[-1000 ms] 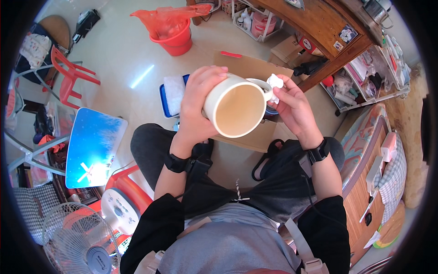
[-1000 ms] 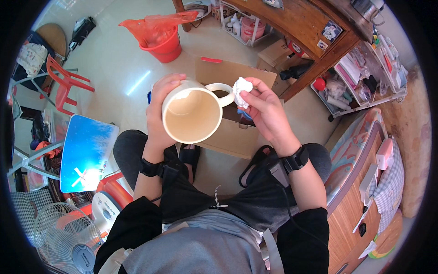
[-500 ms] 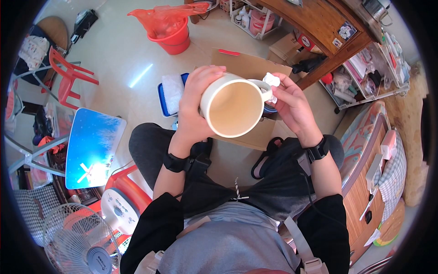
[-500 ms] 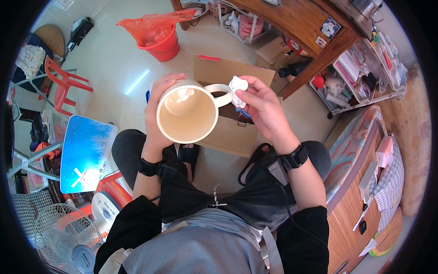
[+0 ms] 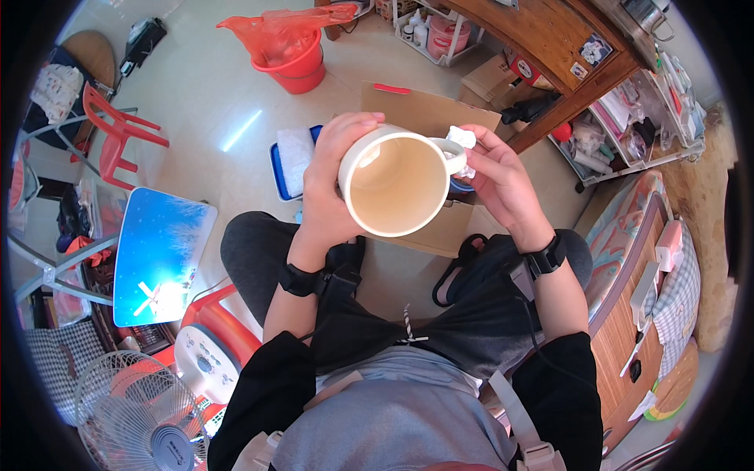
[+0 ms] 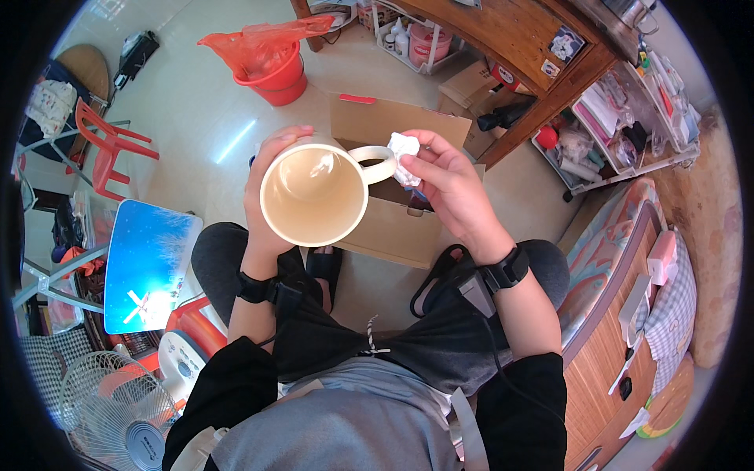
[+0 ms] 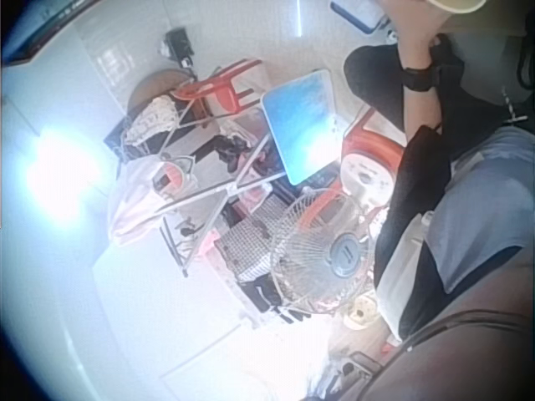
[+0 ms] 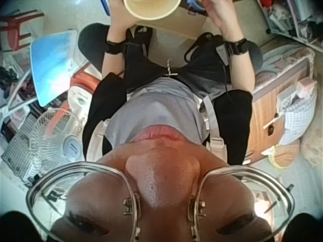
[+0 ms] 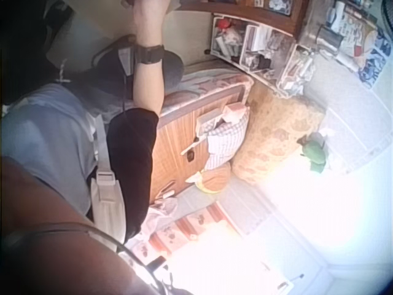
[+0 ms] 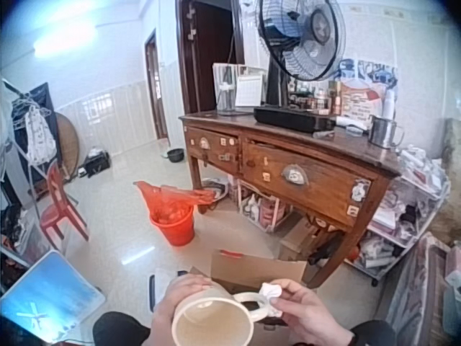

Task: Cleaning mugs with a tissue in a home environment.

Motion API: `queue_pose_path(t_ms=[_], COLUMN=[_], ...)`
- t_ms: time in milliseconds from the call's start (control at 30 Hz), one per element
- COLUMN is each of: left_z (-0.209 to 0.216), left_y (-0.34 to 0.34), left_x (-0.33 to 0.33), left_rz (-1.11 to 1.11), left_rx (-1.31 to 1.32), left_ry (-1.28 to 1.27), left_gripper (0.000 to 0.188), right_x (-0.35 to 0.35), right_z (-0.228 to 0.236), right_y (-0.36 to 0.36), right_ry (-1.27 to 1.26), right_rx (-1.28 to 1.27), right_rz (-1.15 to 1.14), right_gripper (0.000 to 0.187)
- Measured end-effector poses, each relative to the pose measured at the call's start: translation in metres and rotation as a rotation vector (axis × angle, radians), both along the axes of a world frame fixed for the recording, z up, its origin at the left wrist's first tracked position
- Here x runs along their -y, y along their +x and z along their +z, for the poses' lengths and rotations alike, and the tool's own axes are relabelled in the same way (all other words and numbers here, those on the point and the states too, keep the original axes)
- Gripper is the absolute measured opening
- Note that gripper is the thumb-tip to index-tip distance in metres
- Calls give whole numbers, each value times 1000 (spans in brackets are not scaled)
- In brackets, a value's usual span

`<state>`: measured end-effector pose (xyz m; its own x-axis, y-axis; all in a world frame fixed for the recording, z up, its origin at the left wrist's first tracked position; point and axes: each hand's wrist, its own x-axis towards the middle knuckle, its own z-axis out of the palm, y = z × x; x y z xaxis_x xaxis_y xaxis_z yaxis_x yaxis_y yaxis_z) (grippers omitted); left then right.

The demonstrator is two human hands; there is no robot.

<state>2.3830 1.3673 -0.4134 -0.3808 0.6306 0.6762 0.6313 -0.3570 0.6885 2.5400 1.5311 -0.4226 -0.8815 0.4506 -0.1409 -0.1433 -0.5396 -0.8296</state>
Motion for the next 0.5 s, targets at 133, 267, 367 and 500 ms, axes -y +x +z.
queue_pose_path(t_ms=[133,267,367,500], left_z=[-2,-1,3,1], left_y=[1,2,3,4], left_x=[0,-1,0,1], left_rz=[10,25,36,34], left_rx=[13,-15,11,54], left_ry=[-35,-69,-110,-122], left_gripper=[73,75,76,78], right_x=[0,-2,-1,-1], right_z=[-1,-4,-2,-4], right_y=[0,1,1,1], right_ry=[5,20,26,28], right_rx=[1,4,12,23], right_rz=[17,31,31,33], right_gripper=[27,30,29,28])
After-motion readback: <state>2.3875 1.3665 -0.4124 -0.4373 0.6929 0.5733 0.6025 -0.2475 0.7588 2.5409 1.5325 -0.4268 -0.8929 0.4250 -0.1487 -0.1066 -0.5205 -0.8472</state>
